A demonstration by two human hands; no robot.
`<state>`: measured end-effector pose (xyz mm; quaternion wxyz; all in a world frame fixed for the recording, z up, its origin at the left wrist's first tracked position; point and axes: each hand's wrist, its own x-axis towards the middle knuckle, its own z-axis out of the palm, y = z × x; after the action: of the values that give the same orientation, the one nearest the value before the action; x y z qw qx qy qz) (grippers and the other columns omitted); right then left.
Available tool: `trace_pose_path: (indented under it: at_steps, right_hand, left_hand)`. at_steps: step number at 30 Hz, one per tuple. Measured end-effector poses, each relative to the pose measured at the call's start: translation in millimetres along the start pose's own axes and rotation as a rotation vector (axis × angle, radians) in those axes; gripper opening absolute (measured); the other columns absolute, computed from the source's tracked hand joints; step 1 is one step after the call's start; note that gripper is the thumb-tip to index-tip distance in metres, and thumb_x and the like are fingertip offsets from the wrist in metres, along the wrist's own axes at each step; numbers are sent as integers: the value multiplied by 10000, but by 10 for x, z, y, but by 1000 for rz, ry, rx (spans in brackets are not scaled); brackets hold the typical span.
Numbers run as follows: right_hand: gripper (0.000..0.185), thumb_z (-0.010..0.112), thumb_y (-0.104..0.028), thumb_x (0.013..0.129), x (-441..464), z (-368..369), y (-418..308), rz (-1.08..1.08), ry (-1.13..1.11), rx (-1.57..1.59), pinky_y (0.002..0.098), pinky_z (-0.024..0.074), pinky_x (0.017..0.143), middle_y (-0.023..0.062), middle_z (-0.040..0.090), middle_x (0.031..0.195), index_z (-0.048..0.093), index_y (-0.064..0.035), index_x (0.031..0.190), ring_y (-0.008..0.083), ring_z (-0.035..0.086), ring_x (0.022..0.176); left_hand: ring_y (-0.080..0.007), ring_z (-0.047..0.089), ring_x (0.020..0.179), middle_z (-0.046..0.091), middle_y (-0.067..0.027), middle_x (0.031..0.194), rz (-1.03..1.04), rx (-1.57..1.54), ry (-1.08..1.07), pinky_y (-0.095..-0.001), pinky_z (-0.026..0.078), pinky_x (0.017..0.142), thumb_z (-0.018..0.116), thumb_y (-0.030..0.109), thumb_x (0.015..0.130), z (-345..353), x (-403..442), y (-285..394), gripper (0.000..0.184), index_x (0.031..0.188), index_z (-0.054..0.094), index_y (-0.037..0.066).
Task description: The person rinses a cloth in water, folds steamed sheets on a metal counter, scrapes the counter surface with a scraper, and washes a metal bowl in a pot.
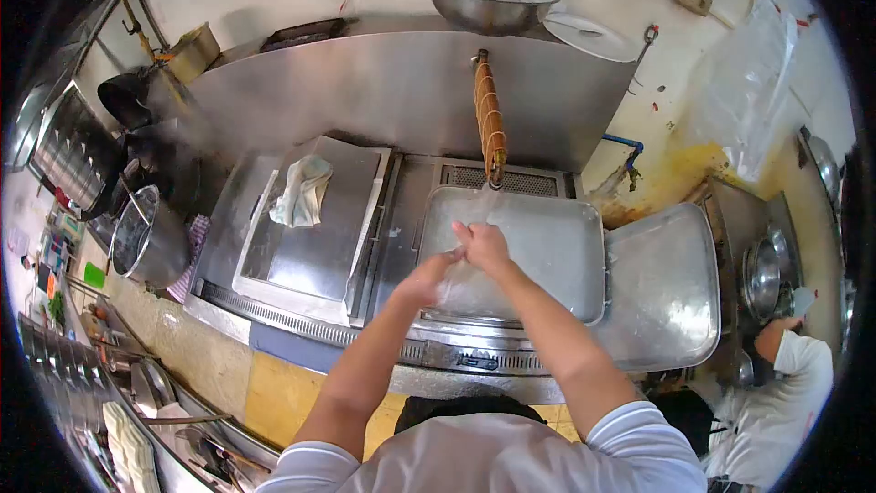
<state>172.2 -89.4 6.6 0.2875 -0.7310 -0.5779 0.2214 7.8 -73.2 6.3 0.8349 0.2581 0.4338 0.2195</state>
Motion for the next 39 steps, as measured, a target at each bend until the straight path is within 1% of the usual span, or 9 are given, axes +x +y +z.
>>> trace_pose_path:
  at_steps: [5,11,14,17,20,22,31,35,39]
  right_hand:
    - [439,707,-459,908,-225,-343,278,-94,-490,-143,433,533,767,196,727,874,739,-22,883,363,695,818]
    - [227,787,-221,855,-446,-261,79,264,-58,1232,318,516,754,69,707,835,733,-29,963,181,640,821]
    - [280,766,-300,872,-632,142,-401,52,118,559,382,537,730,149,729,869,724,-26,911,247,695,811]
    - [254,712,-315,903,-648,485,-546,-150,245,155,429,540,702,168,721,816,732,-65,865,336,703,777]
    - [326,650,-376,930,-440,451,-244,-163,346,-36,487,538,703,180,707,788,720,-83,804,403,685,777]
    - [397,575,-433,952,-308,225,-64,-69,316,-104,543,531,745,193,709,829,712,-94,795,428,687,813]
    - [473,635,-527,923,-208,119,-12,186,182,65,535,529,776,206,733,938,741,-66,924,459,687,889]
    - [401,738,-382,918,-526,-333,-50,-109,-267,9,379,534,713,193,719,835,720,19,912,279,676,744]
    - [330,766,-310,904,-455,-551,49,208,-240,456,350,525,789,99,691,853,714,9,970,235,642,790]
  left_hand:
    - [-361,663,1090,641,-196,1256,21,-97,25,-507,543,976,486,231,1000,-523,60,124,366,1299,575,38]
    - [-336,663,1072,651,-170,1194,-64,-539,-170,-467,547,973,482,289,1032,-475,439,-174,398,1298,569,7]
    - [-282,651,1021,647,-134,1184,46,-361,-26,-409,545,944,456,403,1053,-236,621,-401,488,1306,561,-2]
    - [-219,634,943,667,-85,1114,461,-197,-404,-369,540,862,461,459,1042,-385,843,-785,478,1243,610,53]
    - [-249,664,927,690,-72,1044,139,-443,-637,-415,553,809,528,418,1017,-662,1706,-987,343,1063,652,102]
    - [-260,668,938,690,-84,1038,66,-297,-296,-431,555,807,513,441,1027,-257,1276,-751,376,1067,648,93]
    - [-260,663,966,678,-108,1047,54,-297,-152,-442,547,815,524,354,1060,-23,632,-220,330,1166,635,62]
    - [-260,662,1001,661,-117,1102,334,176,88,-450,550,806,536,268,1064,-295,679,-167,299,1244,601,39]
    - [-265,657,1032,646,-117,1124,331,-107,62,-453,561,847,514,237,1063,-204,754,-367,306,1280,573,29]
